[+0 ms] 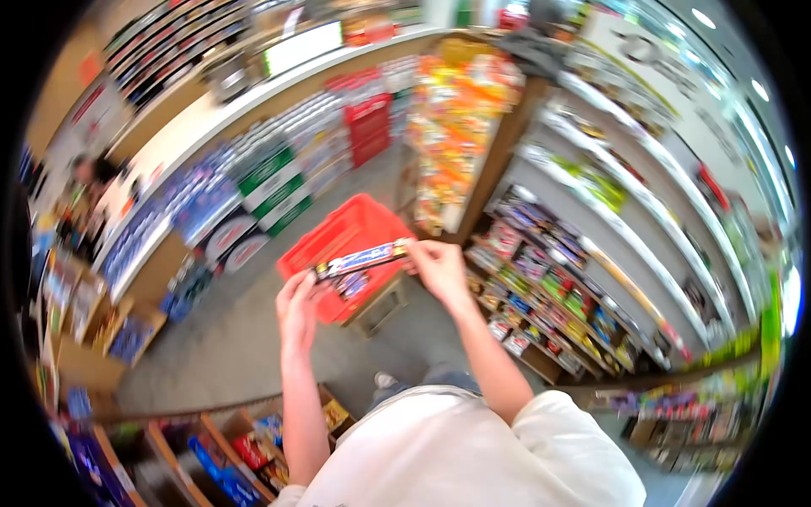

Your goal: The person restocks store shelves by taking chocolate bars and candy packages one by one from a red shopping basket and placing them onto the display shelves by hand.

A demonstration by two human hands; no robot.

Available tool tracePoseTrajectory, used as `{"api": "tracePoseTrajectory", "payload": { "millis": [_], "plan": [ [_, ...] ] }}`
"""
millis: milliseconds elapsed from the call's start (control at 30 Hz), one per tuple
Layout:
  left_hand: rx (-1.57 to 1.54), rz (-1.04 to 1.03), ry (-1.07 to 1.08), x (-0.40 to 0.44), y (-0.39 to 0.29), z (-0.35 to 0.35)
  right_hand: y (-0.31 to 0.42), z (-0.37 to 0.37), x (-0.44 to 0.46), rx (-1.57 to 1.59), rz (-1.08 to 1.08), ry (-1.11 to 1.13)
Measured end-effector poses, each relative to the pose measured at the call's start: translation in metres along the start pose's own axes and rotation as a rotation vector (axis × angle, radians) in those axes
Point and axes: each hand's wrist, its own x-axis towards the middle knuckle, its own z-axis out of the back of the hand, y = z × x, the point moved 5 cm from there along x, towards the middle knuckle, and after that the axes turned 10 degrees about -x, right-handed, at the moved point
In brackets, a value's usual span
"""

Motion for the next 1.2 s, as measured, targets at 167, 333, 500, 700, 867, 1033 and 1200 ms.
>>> {"api": "tracePoseTrajectory", "payload": {
  "millis": [167,333,500,700,867,1033,1200],
  "plan": [
    [-0.084,0.107,0.115,-0.014,0.053,-0.04,-0.018,0.064,-0.031,0.011,-0.035,-0.115],
    [-0.081,0.239,0.183,-0.046,0.118,-0.089,-0.044,0.144,-0.082,-0.033,-0.12,-0.315],
    [0.013,0.345,0.278,-0.104,0.196,-0.144,-0.08,0.239,-0.148,0.09,-0.196,-0.473],
    [0.087,0.508,0.401,-0.19,0.273,-0.197,-0.124,0.328,-0.241,0.208,-0.284,-0.576],
    [0.142,0.612,0.444,-0.24,0.325,-0.219,-0.15,0.374,-0.306,0.233,-0.357,-0.638],
    [0.217,0.668,0.499,-0.276,0.351,-0.24,-0.168,0.403,-0.35,0.207,-0.384,-0.723],
    [0.297,0.657,0.525,-0.288,0.361,-0.246,-0.174,0.41,-0.367,0.222,-0.389,-0.74]
  ]
}}
